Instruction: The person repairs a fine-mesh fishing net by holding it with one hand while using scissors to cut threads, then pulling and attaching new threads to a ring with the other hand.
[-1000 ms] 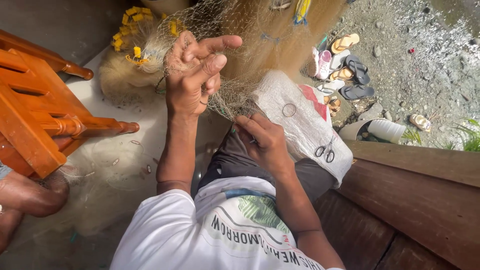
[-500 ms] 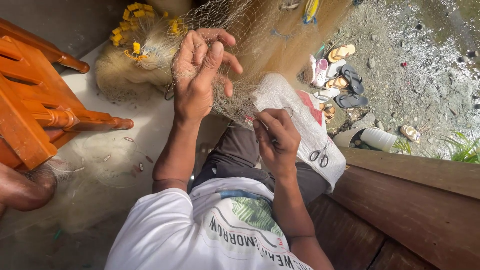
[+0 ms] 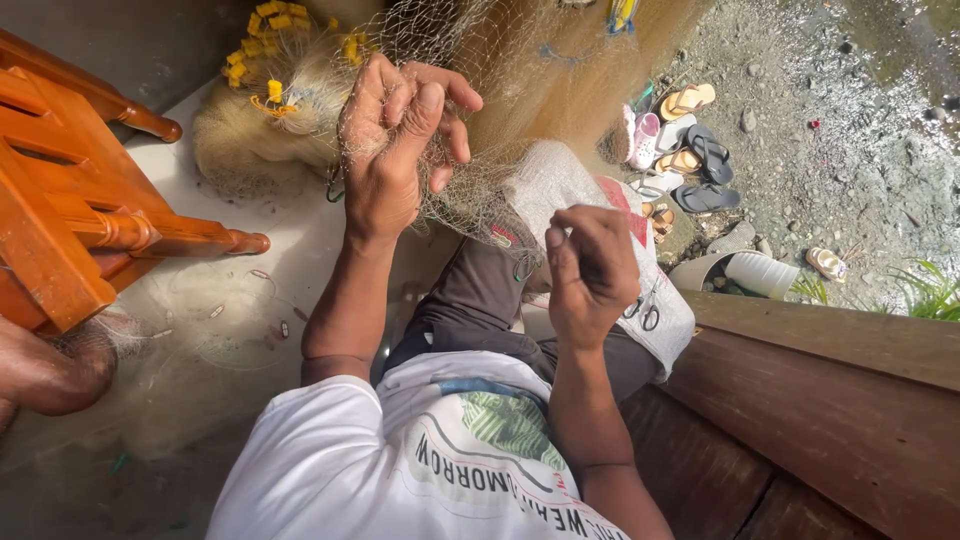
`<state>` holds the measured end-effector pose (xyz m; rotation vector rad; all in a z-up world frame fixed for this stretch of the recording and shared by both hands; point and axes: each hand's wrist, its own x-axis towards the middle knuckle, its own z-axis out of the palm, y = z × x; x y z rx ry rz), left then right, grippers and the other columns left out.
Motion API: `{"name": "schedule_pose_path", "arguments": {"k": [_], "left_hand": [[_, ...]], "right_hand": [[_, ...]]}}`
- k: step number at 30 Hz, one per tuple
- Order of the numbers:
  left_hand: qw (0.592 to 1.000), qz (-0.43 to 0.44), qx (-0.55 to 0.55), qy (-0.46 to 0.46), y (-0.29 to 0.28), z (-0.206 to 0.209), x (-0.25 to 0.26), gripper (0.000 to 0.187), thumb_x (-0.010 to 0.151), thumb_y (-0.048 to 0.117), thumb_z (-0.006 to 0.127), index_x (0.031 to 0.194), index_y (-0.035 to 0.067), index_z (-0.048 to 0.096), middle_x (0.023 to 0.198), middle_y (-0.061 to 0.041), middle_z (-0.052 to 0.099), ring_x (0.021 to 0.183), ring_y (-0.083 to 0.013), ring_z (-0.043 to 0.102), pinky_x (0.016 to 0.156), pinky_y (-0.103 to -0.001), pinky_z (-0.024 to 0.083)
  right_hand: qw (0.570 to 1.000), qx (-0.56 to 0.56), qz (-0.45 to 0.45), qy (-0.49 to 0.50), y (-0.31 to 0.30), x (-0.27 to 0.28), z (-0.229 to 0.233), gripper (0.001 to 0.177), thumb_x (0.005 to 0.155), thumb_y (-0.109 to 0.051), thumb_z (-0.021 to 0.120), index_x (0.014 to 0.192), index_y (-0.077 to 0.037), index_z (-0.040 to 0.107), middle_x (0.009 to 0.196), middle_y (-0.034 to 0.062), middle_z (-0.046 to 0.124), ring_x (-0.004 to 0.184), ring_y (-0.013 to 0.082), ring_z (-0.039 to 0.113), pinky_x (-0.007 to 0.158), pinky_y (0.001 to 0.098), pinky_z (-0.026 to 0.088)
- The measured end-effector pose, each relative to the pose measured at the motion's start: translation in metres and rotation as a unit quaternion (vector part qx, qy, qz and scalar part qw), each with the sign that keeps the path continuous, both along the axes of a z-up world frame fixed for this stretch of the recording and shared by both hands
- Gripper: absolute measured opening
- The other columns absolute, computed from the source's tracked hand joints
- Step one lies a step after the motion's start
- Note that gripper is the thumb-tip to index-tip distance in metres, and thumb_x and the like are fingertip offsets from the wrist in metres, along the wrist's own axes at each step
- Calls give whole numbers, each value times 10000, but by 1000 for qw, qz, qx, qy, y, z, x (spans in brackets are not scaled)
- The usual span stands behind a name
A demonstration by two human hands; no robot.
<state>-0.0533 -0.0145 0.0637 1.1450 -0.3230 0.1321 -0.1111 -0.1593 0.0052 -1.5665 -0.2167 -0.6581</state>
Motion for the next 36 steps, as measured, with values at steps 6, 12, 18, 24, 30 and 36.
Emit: {"name": "schedule_pose_path", "arguments": {"k": [6,12,18,24,30,36], "left_hand": [[1000,-1,-12,-14,1,-1,-1,214,841,133,428,738,126,241,880,-122,504,528,-121,494,325,-148,266],[1000,6,-9,-5,5,-1,-2,205,837,150,431,736,122,255,857,-117,521,511,-110,476,325,-146,277],[999,-6,-34,-11,11,-6,1,198,850,135,415,760,108,241,914,-150,503,530,-132,486,319,-158,269],[998,-48,-43,-22,13,-6,-1,235,865,192,397,761,95,210,1078,-210,465,574,-150,517,327,-157,282],[995,-83,-36,-49,15,-13,0,177,878,166,364,792,92,229,1081,-225,457,572,-154,518,341,-153,306],[994,-82,-62,-39,18,-17,-3,218,871,162,384,762,100,206,1096,-242,439,554,-154,515,337,-154,305]], "right_hand": [[997,-68,-27,-24,9,28,33,210,747,11,585,942,-34,523,833,44,475,495,44,294,436,178,238],[984,-148,-53,-86,36,66,37,224,747,-140,607,933,-51,518,774,59,472,652,135,470,509,235,388],[989,-110,-53,-80,46,67,38,65,746,-18,567,803,-31,538,718,25,431,543,90,360,451,202,311],[992,-105,-36,-56,45,49,39,94,743,31,570,814,-18,533,767,22,436,512,66,319,462,196,271],[992,-112,-48,-37,48,41,39,102,726,63,571,784,-5,521,751,33,428,539,83,349,475,203,288],[994,-91,-51,-43,48,38,36,118,734,69,547,801,-8,488,748,46,424,565,100,370,492,213,321]]}}
